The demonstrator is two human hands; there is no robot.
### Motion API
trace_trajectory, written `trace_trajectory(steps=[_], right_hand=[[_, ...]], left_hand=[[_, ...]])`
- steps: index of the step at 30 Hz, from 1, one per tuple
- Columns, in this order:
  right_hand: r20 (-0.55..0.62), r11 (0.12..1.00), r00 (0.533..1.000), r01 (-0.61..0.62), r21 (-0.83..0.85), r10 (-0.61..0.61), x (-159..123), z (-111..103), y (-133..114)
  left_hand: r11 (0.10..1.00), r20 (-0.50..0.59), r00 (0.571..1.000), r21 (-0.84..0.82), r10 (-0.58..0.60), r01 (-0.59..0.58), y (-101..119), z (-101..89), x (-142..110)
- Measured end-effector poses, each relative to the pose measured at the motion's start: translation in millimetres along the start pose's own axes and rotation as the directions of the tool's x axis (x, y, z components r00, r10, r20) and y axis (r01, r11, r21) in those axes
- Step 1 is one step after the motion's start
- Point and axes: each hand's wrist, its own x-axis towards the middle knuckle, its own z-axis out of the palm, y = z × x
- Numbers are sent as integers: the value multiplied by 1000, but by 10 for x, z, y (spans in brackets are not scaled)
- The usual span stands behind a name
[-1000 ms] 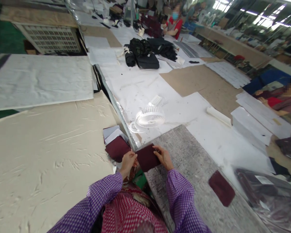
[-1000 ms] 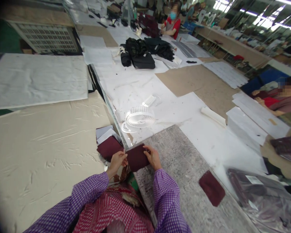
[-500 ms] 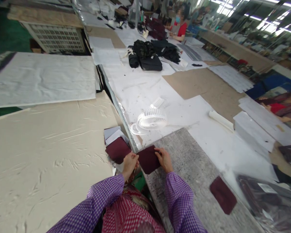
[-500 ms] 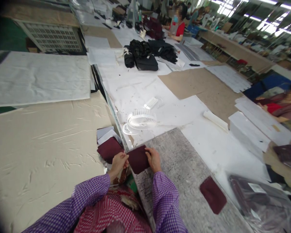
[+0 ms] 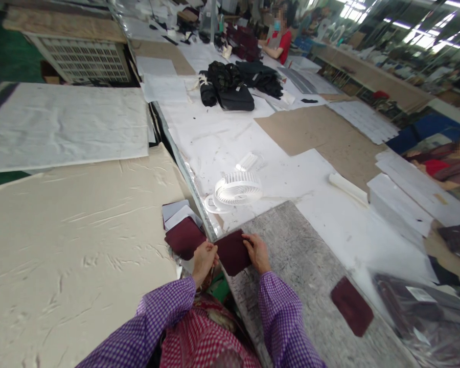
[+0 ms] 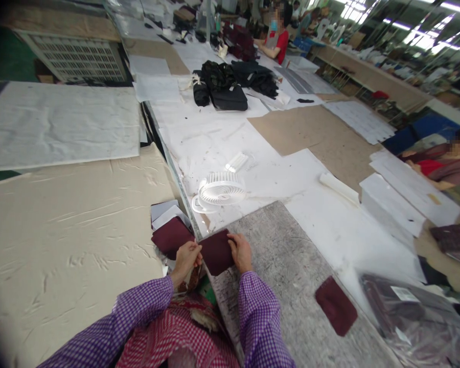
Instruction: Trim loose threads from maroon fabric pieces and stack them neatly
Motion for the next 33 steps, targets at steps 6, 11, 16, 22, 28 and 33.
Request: trace_trajectory(steps=[6,11,16,22,28,33], right_hand=[[7,1000,1000,-2,-25,2,-3,16,-3],[-2,999,1000,-12,-41,12,-3,20,-17],[-7,999,1000,-19,-50,19,-22,26,-39],[7,985,999,-49,-164,50,-35,34,-130],[1,983,997,-80,-166,81,17,8,-187],[-4,988,995,-98,-116,98,25,7,-195]], left_hand=[[1000,-4,1000,6,-17,17,1,11,14],[999,-5,1000,41,-17,18,10,12,16],[991,-2,1000,131,16,-16,-4,17,6],[941,-114,985,328,126,-82,-17,-49,27],[298,431,643,630,633,-717,131,-99,79],[113,682,493,521,540,-846,180,49,164]])
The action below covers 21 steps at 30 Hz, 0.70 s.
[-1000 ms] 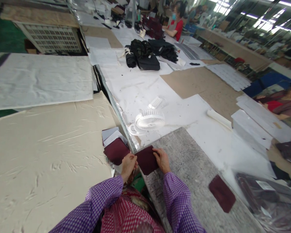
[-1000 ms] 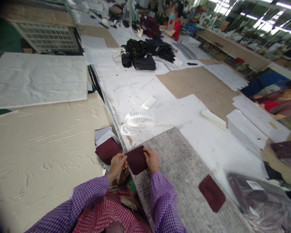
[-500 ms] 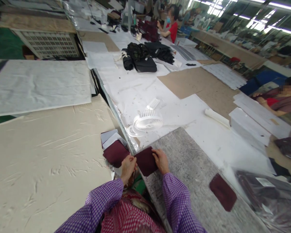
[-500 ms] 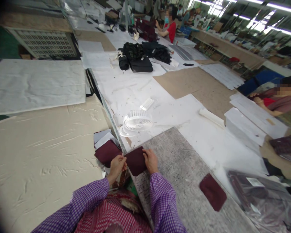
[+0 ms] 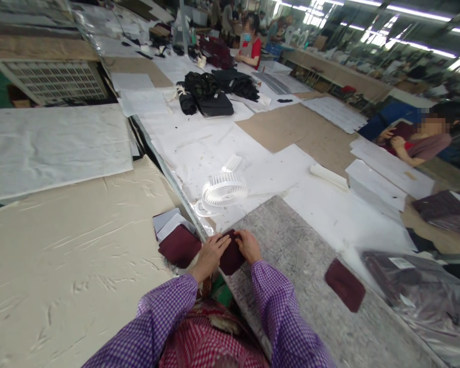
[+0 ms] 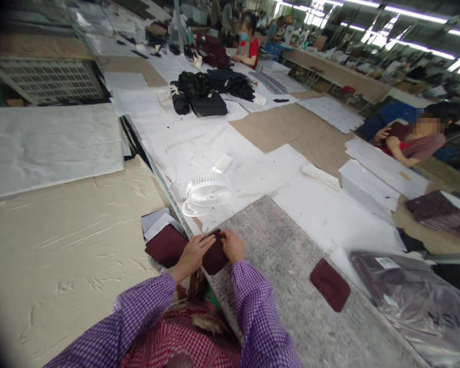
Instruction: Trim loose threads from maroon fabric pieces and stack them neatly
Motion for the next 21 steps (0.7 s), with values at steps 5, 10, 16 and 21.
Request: trace_trajectory(steps=[5,10,16,21], right_hand=[[18,993,999,-45,113,44,51,-31,15],[50,950,993,-121,289,111,7,-213,137],[-18,878,974,-194,439,225,-350,-125,170],[-58,827,949,-239,510,310,-518,144,71]], left_hand=[[999,58,998,-36,-6,8,-7,75,128],[980,78,989,-145,-128,138,-51,76,183],[966,125,981,-194,-151,174,-139,52,248],[965,143,980,-203,-139,167,-138,32,272]])
